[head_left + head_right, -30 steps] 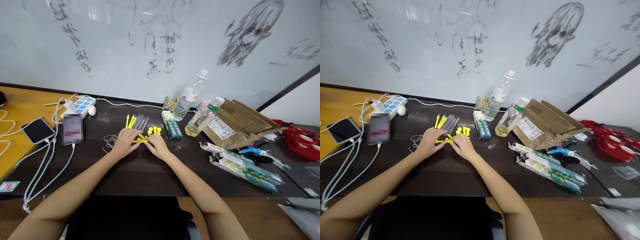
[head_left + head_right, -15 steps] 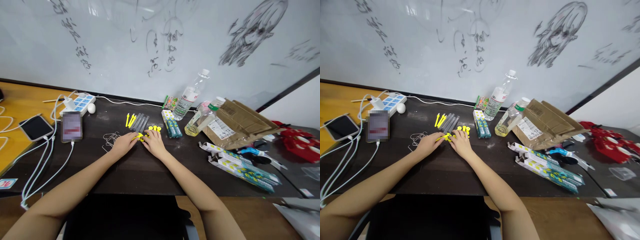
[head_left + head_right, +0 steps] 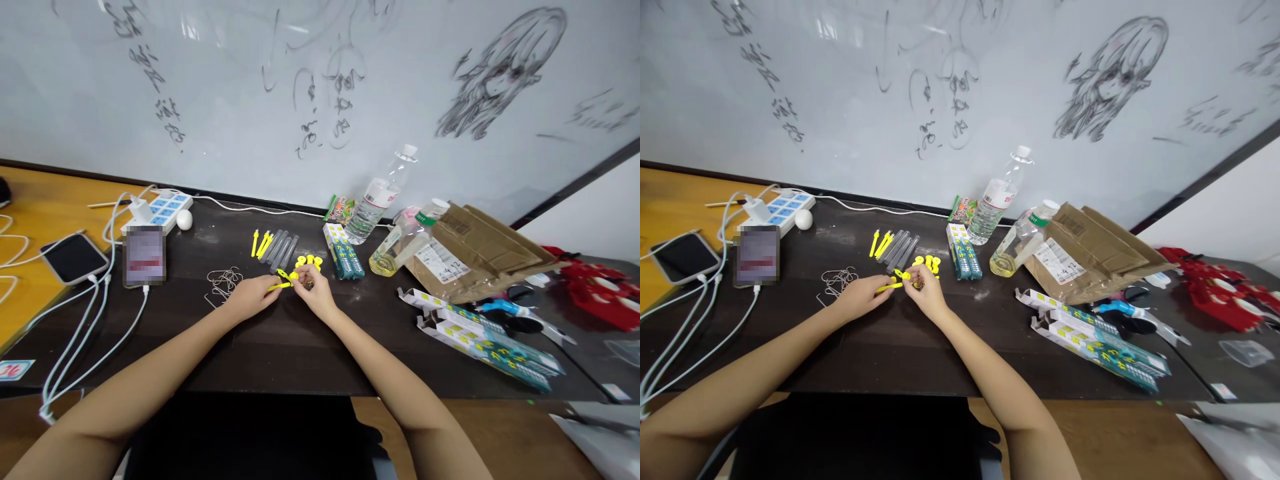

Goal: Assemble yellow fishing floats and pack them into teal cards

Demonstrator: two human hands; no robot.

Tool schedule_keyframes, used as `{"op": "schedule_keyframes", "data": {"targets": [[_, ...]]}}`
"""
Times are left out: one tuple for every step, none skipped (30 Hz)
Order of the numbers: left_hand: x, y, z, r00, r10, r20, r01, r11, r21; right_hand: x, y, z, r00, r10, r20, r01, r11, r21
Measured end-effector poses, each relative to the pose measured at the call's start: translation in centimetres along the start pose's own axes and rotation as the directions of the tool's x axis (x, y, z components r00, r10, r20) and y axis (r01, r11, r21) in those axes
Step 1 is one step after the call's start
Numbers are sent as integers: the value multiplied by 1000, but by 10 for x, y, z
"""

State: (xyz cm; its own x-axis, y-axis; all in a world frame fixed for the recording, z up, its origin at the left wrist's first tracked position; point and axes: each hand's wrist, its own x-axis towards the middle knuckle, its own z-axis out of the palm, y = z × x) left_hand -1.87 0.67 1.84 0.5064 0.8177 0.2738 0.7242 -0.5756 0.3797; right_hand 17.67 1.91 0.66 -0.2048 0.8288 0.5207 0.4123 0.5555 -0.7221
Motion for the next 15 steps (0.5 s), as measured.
{"op": "schedule_keyframes", "data": {"targets": [[0, 0, 2, 1000, 25, 12, -25, 1000, 2, -1, 0, 2, 1000, 13, 20, -14, 999, 38], [-1, 1, 3, 999, 44, 19, -44, 999, 3, -1, 0, 3, 999, 23, 46, -27, 997, 67], [-1, 2, 4, 998, 56, 22, -56, 998, 3, -2, 0, 5, 997, 33, 72, -40, 995, 90], [-2, 2, 4, 998, 65, 23, -65, 998, 3, -3, 0, 6, 994, 45, 97, -55, 992, 110], [-2, 3, 5, 997, 70, 22, -70, 998, 2, -4, 0, 7, 992, 55, 117, -70, 989, 128], [-2, 3, 5, 997, 74, 22, -74, 997, 1, -4, 1, 7, 989, 64, 130, -83, 986, 142], [-2, 4, 5, 997, 76, 23, -76, 997, 0, -5, 1, 7, 988, 72, 136, -93, 984, 154], [-2, 4, 5, 997, 76, 22, -76, 997, 0, -5, 1, 6, 988, 80, 135, -103, 981, 166], [-2, 4, 5, 997, 74, 19, -74, 997, 1, -4, 1, 5, 987, 91, 134, -115, 976, 184], [-2, 4, 5, 997, 71, 13, -71, 997, 2, -4, 1, 4, 985, 104, 137, -132, 968, 214], [-2, 3, 5, 998, 67, 4, -67, 998, 1, -3, 1, 4, 982, 121, 146, -156, 954, 256], [-2, 3, 5, 998, 61, -8, -61, 998, -3, -3, 2, 3, 977, 138, 163, -183, 934, 306], [-2, 3, 5, 998, 55, -22, -55, 998, -12, -3, 2, 3, 971, 152, 184, -210, 910, 357], [-2, 3, 5, 998, 48, -36, -48, 999, -22, -2, 2, 3, 966, 161, 204, -233, 886, 401], [-2, 2, 5, 998, 40, -48, -41, 999, -34, -2, 2, 3, 961, 164, 221, -248, 865, 436]]}}
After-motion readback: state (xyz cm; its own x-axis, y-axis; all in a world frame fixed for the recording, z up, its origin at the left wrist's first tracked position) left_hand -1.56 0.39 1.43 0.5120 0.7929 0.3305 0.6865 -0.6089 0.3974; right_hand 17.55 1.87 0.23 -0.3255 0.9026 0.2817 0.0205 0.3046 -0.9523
